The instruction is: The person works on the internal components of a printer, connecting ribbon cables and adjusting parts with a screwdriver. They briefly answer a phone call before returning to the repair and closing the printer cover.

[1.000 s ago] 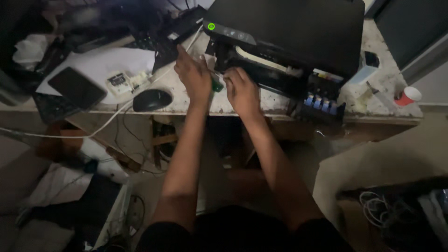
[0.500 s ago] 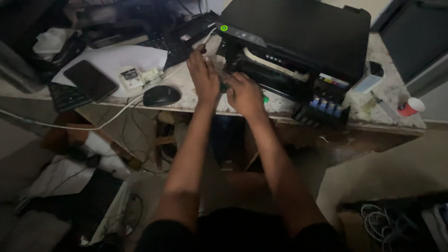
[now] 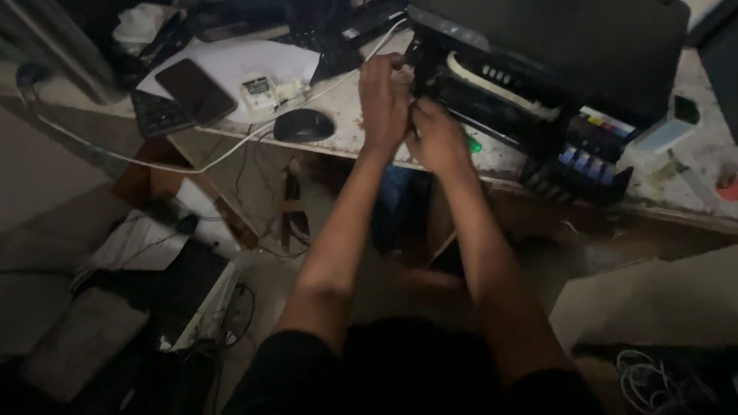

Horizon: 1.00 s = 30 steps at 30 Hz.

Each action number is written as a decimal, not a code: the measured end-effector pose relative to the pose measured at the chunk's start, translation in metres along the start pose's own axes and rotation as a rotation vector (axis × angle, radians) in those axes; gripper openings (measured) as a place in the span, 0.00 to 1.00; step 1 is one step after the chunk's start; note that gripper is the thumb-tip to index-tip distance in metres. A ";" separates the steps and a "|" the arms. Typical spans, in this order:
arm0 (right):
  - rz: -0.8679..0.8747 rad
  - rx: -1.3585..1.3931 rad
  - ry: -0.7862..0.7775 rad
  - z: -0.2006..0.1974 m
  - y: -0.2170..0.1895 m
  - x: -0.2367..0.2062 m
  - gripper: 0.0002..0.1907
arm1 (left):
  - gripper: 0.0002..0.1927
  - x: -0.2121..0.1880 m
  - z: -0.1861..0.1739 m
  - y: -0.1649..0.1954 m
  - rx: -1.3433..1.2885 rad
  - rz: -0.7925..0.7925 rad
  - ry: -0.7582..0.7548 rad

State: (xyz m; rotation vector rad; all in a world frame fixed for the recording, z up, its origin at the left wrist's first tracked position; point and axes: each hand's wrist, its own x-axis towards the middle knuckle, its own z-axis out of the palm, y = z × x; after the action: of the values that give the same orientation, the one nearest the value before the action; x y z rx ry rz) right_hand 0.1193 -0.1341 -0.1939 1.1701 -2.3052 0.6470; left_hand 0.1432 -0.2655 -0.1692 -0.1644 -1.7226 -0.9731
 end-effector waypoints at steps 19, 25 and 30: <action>-0.098 0.188 0.307 -0.007 -0.004 0.008 0.10 | 0.10 -0.001 0.008 -0.001 0.307 -0.116 -0.060; 0.300 0.562 0.173 -0.004 0.006 0.005 0.10 | 0.13 -0.002 0.012 -0.001 0.267 -0.126 0.004; 0.264 0.744 0.248 -0.003 0.011 0.005 0.08 | 0.26 -0.003 0.013 0.005 0.221 -0.070 0.022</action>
State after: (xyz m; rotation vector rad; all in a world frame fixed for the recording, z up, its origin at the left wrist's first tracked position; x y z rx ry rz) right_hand 0.1082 -0.1297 -0.1909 0.9850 -2.0614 1.7449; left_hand 0.1370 -0.2525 -0.1701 0.0508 -1.8115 -0.8247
